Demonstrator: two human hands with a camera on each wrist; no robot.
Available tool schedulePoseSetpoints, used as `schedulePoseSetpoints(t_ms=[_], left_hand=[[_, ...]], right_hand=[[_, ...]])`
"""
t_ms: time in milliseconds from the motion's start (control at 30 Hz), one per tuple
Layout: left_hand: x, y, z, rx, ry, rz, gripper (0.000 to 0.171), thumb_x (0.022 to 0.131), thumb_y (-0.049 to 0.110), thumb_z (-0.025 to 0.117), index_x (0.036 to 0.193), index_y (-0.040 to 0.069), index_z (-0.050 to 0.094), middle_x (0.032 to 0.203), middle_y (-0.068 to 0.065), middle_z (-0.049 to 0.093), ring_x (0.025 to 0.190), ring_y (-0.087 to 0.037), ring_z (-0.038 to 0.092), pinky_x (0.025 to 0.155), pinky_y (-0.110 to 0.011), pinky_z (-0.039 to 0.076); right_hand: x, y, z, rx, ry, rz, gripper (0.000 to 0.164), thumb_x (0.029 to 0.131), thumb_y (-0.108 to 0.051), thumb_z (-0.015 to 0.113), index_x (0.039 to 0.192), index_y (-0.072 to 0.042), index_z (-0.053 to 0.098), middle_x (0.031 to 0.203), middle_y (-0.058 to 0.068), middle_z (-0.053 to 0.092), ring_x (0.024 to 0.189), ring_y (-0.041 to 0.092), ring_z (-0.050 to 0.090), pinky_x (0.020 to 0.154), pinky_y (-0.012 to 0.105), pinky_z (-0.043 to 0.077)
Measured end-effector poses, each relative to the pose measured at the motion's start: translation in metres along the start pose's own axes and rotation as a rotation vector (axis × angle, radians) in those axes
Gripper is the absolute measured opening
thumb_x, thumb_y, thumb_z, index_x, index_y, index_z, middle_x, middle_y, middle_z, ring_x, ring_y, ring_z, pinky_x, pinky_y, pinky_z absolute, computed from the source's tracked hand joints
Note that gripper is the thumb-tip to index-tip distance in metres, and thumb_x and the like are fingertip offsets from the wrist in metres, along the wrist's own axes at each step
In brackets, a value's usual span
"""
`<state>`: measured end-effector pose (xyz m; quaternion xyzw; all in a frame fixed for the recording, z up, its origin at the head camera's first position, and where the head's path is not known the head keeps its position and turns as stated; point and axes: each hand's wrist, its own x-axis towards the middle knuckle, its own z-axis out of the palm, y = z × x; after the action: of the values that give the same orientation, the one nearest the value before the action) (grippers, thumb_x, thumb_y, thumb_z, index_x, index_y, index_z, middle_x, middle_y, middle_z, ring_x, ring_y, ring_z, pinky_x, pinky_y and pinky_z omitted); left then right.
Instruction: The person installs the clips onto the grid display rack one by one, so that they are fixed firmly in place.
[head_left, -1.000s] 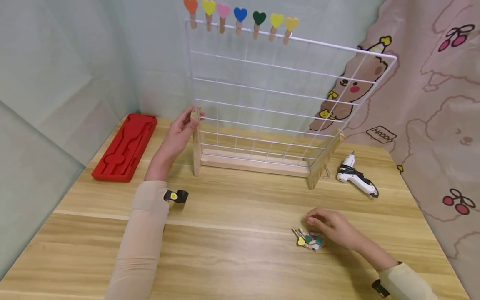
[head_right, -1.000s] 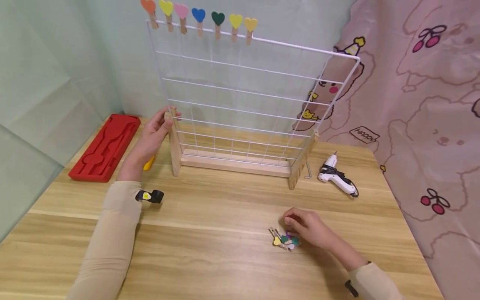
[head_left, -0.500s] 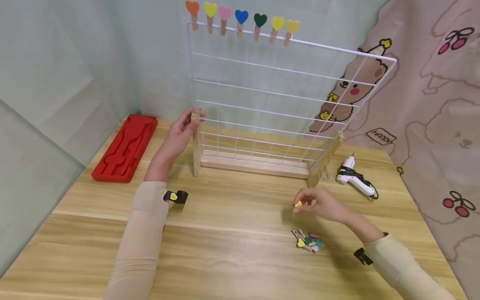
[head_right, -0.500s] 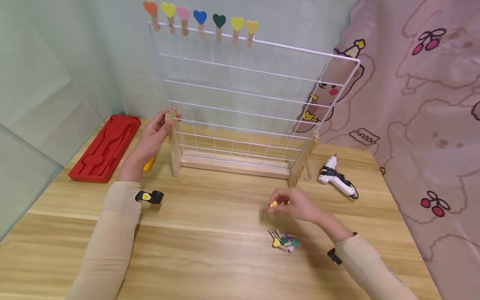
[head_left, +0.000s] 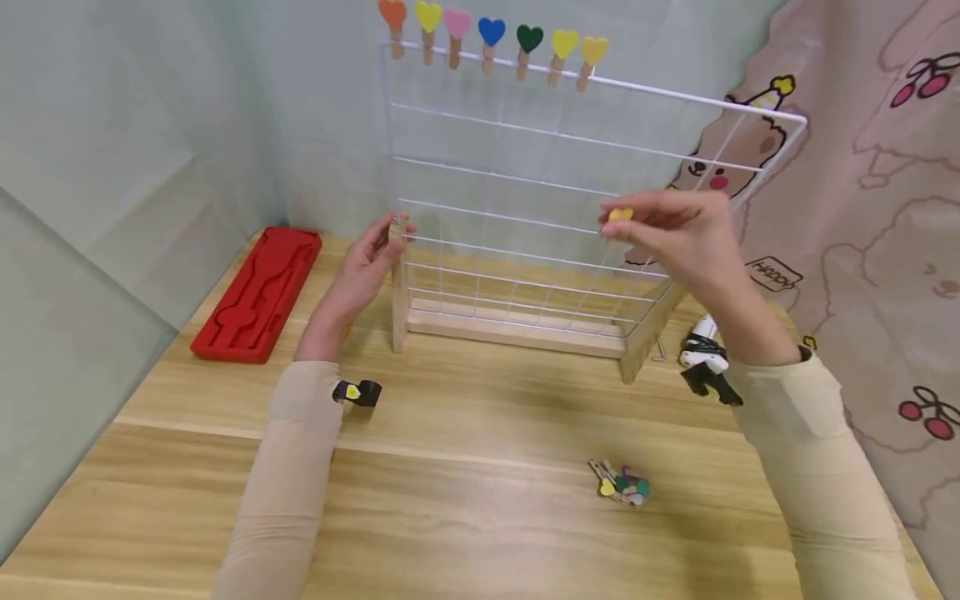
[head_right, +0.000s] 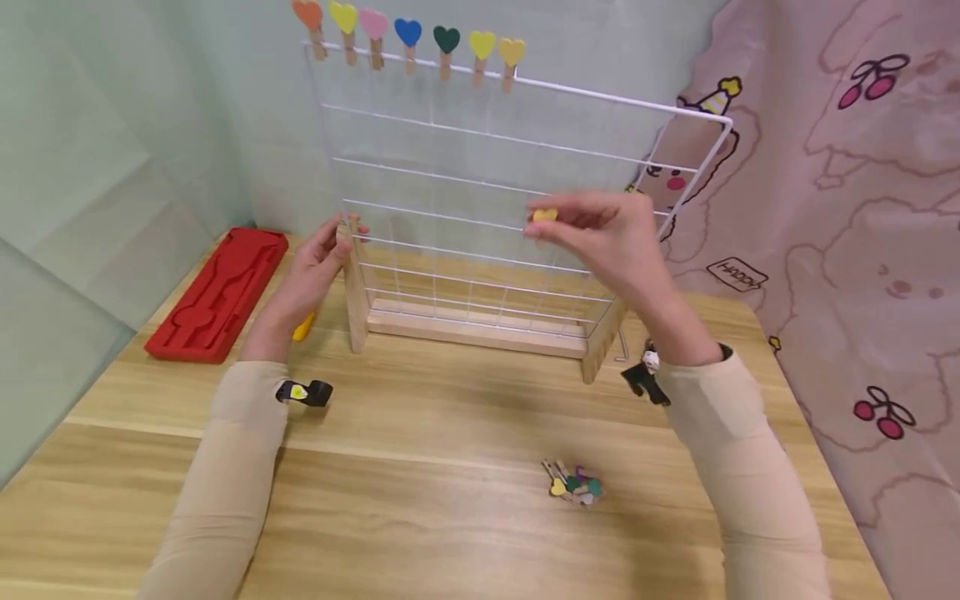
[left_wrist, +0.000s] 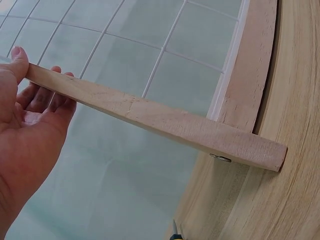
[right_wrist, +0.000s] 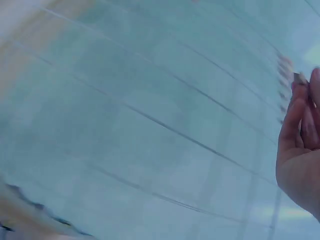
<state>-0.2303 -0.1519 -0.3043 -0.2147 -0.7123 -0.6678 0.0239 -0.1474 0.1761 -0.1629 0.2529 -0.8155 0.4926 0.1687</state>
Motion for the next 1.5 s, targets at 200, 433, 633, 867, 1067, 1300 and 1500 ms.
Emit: schedulePoseSetpoints(t_ms=[200, 433, 633, 867, 1067, 1300, 1500], left_hand=[[0.000, -0.002, 0.003, -0.017, -0.001, -0.008, 0.044, 0.091, 0.023, 0.042, 0.133, 0.013, 0.032, 0.129, -0.013, 0.040, 0.120, -0.021, 0.036, 0.101, -0.039, 0.026], [-0.002, -0.002, 0.004, -0.002, 0.004, -0.022, 0.045, 0.091, 0.023, 0.042, 0.134, 0.013, 0.032, 0.129, -0.012, 0.041, 0.120, -0.021, 0.036, 0.101, -0.038, 0.026], [-0.006, -0.006, 0.005, 0.018, 0.004, -0.025, 0.045, 0.092, 0.022, 0.041, 0.134, 0.012, 0.031, 0.128, -0.014, 0.041, 0.119, -0.019, 0.038, 0.100, -0.038, 0.027], [0.003, -0.020, 0.004, -0.002, 0.001, 0.006, 0.046, 0.091, 0.022, 0.042, 0.134, 0.009, 0.030, 0.127, -0.012, 0.043, 0.118, -0.017, 0.040, 0.099, -0.036, 0.029], [0.006, -0.026, 0.002, 0.013, -0.001, 0.019, 0.048, 0.091, 0.025, 0.042, 0.134, 0.010, 0.030, 0.127, -0.011, 0.044, 0.117, -0.015, 0.040, 0.099, -0.035, 0.029], [-0.001, -0.010, 0.006, -0.007, -0.003, 0.013, 0.046, 0.092, 0.020, 0.041, 0.134, 0.005, 0.029, 0.128, -0.018, 0.041, 0.118, -0.018, 0.039, 0.099, -0.039, 0.028], [-0.002, -0.006, 0.008, -0.016, -0.003, 0.002, 0.045, 0.092, 0.019, 0.041, 0.133, 0.005, 0.029, 0.129, -0.020, 0.039, 0.119, -0.019, 0.039, 0.100, -0.038, 0.027]], right_hand=[[0.048, -0.018, -0.024, 0.296, 0.145, -0.146, 0.021, 0.077, 0.000, 0.060, 0.095, 0.011, 0.062, 0.079, 0.015, 0.066, 0.066, 0.019, 0.059, 0.067, 0.021, 0.048], [0.077, -0.034, -0.033, -0.064, 0.181, -0.058, 0.026, 0.078, -0.016, 0.059, 0.101, -0.007, 0.065, 0.089, 0.002, 0.066, 0.081, 0.013, 0.058, 0.077, 0.014, 0.044], [0.084, -0.032, -0.035, -0.270, 0.192, -0.024, 0.025, 0.076, -0.020, 0.061, 0.096, -0.008, 0.067, 0.086, -0.004, 0.065, 0.074, 0.008, 0.057, 0.070, 0.012, 0.044], [0.086, -0.033, -0.038, -0.395, 0.187, -0.033, 0.020, 0.077, -0.020, 0.062, 0.091, -0.007, 0.069, 0.082, -0.005, 0.066, 0.066, 0.005, 0.057, 0.063, 0.010, 0.043], [0.088, -0.039, -0.037, -0.472, 0.107, 0.057, 0.024, 0.081, -0.024, 0.058, 0.096, -0.008, 0.067, 0.084, -0.006, 0.064, 0.069, 0.004, 0.057, 0.059, 0.010, 0.040], [0.090, -0.042, -0.039, -0.537, 0.006, 0.136, 0.028, 0.082, -0.025, 0.056, 0.103, -0.010, 0.065, 0.090, 0.000, 0.064, 0.071, 0.006, 0.056, 0.062, 0.009, 0.042], [0.091, -0.040, -0.040, -0.480, -0.029, 0.140, 0.031, 0.081, -0.027, 0.057, 0.106, -0.011, 0.063, 0.089, -0.002, 0.062, 0.074, 0.007, 0.057, 0.063, 0.008, 0.041]])
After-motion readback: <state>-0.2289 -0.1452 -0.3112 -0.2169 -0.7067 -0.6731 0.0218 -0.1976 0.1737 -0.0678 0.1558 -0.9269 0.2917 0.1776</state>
